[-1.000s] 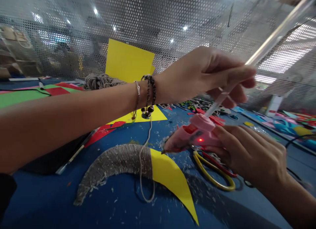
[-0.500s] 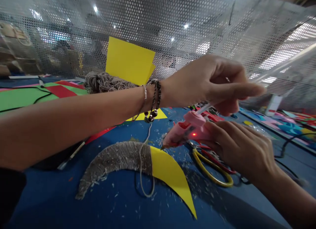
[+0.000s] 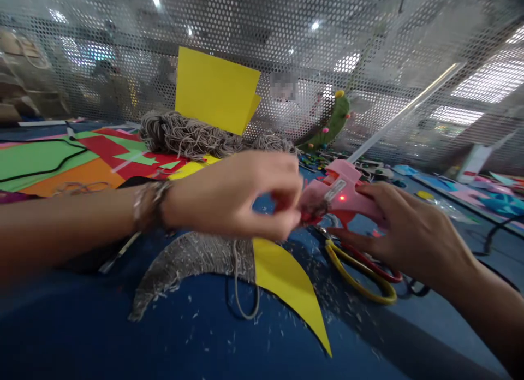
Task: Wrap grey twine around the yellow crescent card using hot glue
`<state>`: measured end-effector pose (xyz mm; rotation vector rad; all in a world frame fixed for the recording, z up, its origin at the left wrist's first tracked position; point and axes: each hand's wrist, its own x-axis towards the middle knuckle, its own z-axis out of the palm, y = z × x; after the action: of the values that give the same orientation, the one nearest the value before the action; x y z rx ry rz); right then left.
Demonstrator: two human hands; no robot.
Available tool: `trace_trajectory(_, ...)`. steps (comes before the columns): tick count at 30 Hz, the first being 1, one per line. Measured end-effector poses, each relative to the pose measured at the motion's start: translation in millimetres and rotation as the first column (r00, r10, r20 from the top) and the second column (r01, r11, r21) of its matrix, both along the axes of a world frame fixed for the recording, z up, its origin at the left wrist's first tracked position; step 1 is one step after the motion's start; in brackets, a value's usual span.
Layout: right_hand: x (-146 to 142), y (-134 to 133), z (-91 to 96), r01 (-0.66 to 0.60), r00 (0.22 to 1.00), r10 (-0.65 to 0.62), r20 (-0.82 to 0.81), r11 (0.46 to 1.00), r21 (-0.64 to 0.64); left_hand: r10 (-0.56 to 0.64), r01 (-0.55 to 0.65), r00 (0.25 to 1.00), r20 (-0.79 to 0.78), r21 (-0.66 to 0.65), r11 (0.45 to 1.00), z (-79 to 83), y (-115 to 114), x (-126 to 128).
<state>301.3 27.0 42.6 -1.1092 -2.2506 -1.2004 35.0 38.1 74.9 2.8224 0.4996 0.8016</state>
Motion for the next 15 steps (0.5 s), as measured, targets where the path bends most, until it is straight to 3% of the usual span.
trace_trajectory(3,2.4,3.5,-3.9,-0.009,1.000,0.009,-0.008,0.999,-0.050,-0.121,0.142,0.968,-0.218,0.084,0.986,-23.8,-21.2,-16.7)
trace_trajectory(6,3.0,5.2,-6.3,-0.051,0.999,0.049,-0.017,0.994,-0.098,-0.039,0.121,0.931,-0.363,0.206,0.971,-50.6,-31.1,-26.3)
trace_trajectory(10,-0.1,6.5,-11.5,-0.108,0.994,0.106,-0.016,0.974,-0.197,-0.020,0.092,0.946,-0.324,0.208,0.974,-72.3,-29.6,-32.9)
trace_trajectory(15,-4.6,6.9,-22.8,-0.166,0.985,0.174,0.004,0.945,-0.282,-0.036,0.052,0.976,-0.214,0.069,0.996,-78.7,-28.8,-32.1)
